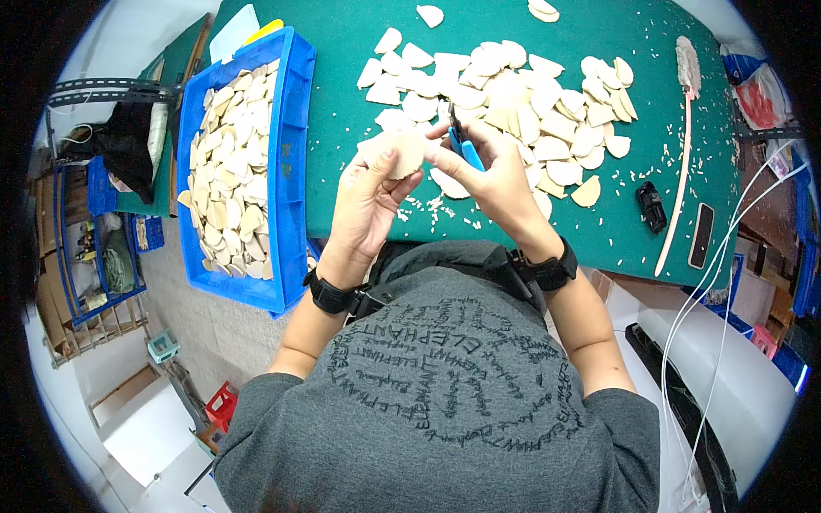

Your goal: The person uses a pair of blue-handled pliers to trim and shape small, light-colored wooden pieces on a green workbench. They pick up individual pieces, snip off edges, and place the finished items into a blue plastic crate. The process is repetitive, focusing on refining the shape of each piece.

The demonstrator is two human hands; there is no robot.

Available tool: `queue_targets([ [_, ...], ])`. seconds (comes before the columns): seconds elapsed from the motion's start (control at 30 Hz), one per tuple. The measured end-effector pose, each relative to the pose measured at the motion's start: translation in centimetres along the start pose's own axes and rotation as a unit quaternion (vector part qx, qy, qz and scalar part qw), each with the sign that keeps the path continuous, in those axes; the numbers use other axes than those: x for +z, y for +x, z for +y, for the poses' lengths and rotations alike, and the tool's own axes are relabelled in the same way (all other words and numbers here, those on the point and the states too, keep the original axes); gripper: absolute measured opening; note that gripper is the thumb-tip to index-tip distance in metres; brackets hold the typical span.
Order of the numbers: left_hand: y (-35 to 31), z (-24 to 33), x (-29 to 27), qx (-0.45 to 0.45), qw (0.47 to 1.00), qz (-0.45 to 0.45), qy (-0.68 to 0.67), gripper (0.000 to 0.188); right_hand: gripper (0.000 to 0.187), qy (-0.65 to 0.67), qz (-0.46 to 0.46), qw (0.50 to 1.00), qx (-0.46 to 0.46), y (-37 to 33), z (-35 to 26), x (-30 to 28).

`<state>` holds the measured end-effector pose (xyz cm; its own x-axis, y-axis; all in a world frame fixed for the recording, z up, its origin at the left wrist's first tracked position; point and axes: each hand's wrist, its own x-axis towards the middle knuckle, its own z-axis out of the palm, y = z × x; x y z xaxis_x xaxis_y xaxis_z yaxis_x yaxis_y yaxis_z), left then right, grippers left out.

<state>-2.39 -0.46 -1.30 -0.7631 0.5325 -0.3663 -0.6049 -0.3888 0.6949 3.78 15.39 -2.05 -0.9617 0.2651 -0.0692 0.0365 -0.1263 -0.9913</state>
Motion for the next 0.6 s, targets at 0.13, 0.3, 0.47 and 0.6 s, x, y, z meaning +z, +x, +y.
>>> queue_targets([
  [0.13, 0.0, 0.6, -1.6, -0.094, 0.994, -0.045, 0.036, 0.037, 0.022, 0.046, -0.027, 0.999, 0.0, 1.3, -0.5, 0.7],
  [0.3, -1.2, 4.5, -5.3, 0.151, 0.973, 0.098, 0.146, 0.035, 0.021, 0.077, 0.021, 0.997, -0.005, 2.2, 0.4, -0.9],
  [0.47, -1.1, 9.3, -12.9, 0.438, 0.759, 0.432, 0.214, 0.041, 0.022, 0.095, 0.087, 0.992, 0.004, 1.3, 1.0, -4.2],
  [0.6, 3.5, 2.3, -12.8, 0.322, 0.718, 0.289, 0.545, 0.036, 0.022, 0.079, 0.104, 0.991, 0.011, 0.7, 1.8, -4.6],
])
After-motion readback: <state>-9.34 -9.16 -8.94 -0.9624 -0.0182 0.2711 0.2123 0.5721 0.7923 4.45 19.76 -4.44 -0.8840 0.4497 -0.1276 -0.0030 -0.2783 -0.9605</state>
